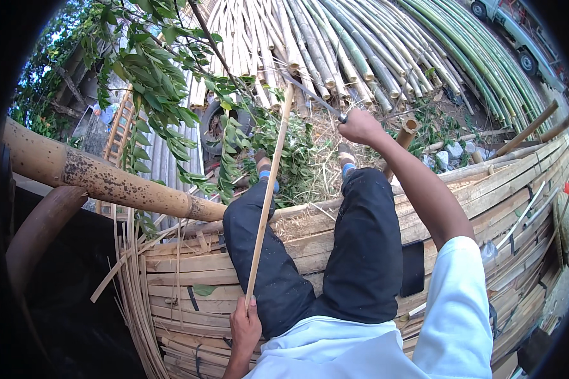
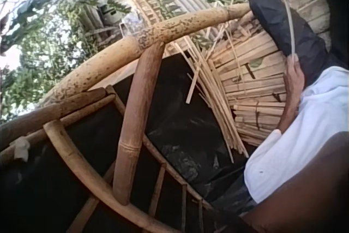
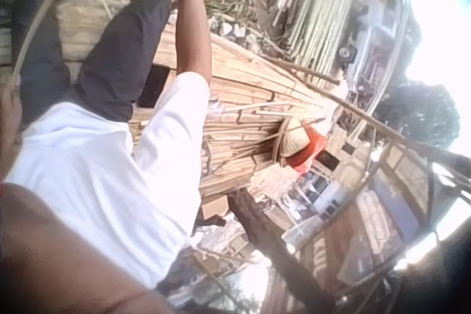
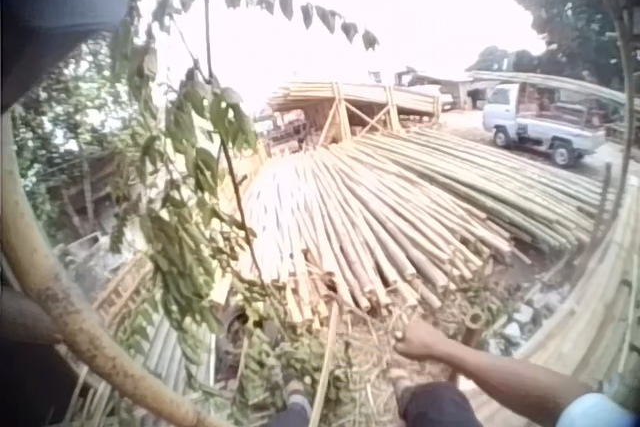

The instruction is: The person whittles and shaves down bamboo strips using a large knife while seated on a bamboo structure outdoors.

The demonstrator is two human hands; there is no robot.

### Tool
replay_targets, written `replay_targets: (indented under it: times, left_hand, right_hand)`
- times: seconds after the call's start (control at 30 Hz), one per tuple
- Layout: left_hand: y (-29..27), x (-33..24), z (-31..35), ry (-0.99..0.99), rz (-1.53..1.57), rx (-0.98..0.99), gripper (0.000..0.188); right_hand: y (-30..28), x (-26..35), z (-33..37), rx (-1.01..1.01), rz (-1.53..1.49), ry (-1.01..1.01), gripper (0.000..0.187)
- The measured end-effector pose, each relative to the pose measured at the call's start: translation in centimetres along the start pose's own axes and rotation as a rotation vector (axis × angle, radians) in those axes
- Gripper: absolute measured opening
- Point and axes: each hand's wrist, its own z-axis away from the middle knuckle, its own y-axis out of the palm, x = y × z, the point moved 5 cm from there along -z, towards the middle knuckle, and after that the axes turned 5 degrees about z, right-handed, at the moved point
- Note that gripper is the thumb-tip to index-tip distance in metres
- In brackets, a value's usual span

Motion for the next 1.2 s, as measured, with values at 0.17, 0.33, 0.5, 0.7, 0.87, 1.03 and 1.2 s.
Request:
replay_targets:
  times: [0.17, 0.33, 0.5, 0.7, 0.87, 1.03, 1.2]
  left_hand:
    - [-0.3, 0.8, 0.2, 0.041, 0.066, -0.030, 0.026]
    - [0.4, 0.2, -2.0, 0.046, 0.132, 0.066, 0.030]
    - [0.9, 0.5, -3.4, -0.041, 0.229, 0.116, 0.032]
    - [1.8, -1.0, -3.8, 0.084, 0.359, 0.166, 0.039]
    - [1.4, -1.9, -4.1, 0.158, 0.396, 0.104, 0.040]
    - [1.2, -2.6, -4.4, 0.216, 0.392, 0.056, 0.045]
    - [0.1, -3.7, -3.9, 0.244, 0.422, 0.018, 0.047]
  right_hand:
    - [4.2, -0.4, 0.0, 0.150, -0.669, 0.138, 0.026]
    - [6.0, 1.1, 7.1, 0.201, -1.201, 0.211, 0.014]
    - [9.8, 4.9, 11.9, 0.326, -1.226, 0.167, 0.010]
    - [10.3, 6.9, 15.6, 0.252, -1.392, 0.196, 0.010]
    - [8.7, 8.6, 18.9, 0.194, -1.441, 0.080, 0.009]
    - [9.1, 10.0, 21.9, 0.227, -1.362, -0.076, 0.026]
    - [8.8, 13.0, 23.9, 0.235, -1.444, -0.032, 0.020]
